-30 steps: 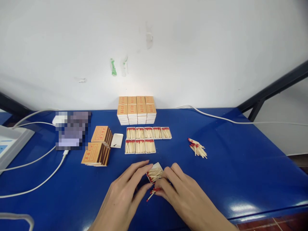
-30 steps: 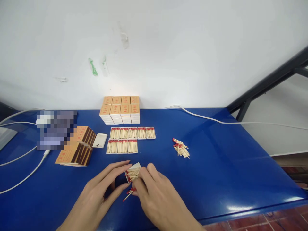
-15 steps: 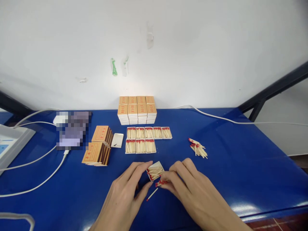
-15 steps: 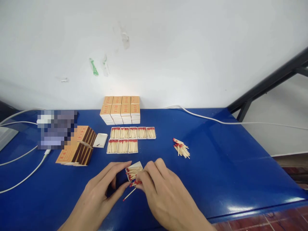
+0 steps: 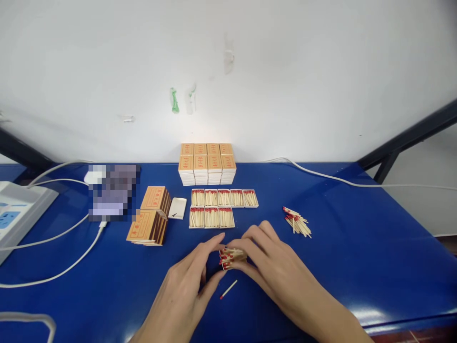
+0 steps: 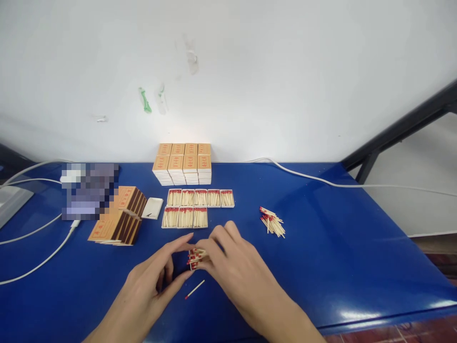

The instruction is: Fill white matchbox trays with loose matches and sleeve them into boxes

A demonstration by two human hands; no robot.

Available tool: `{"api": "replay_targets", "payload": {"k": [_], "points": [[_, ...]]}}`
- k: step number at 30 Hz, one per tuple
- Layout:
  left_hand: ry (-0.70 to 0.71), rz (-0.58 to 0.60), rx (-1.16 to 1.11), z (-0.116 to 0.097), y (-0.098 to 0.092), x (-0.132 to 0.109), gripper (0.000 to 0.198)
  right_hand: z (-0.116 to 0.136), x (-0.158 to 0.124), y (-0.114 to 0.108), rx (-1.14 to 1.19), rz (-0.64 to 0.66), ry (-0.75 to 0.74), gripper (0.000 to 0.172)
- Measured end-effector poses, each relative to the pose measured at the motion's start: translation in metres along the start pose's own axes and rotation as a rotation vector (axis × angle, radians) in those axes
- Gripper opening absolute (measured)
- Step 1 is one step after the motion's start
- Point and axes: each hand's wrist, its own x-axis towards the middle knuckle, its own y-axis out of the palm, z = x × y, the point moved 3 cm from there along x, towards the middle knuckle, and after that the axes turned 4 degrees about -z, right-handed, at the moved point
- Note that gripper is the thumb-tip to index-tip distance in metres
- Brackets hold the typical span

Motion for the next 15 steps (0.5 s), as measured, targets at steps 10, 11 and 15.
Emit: {"api": "replay_targets", "payload": {"k": [10, 11, 15], "points": [[-0.073, -0.152, 0.051, -0.003, 0.001, -0.010, 0.038, -0.013, -0.033, 0.002, 0.439, -0.164, 0.424, 0.018], [-0.083, -0.178, 0.063, -0.003, 0.004, -0.013, 0.036, -0.011, -0.033, 0.004, 0.464, -0.185, 0.432, 0.015], [-0.058, -0.259, 0.089, -0.008, 0.015, -0.022, 0.036, 0.000, -0.028, 0.009, 0.516, -0.262, 0.408, 0.014]]}}
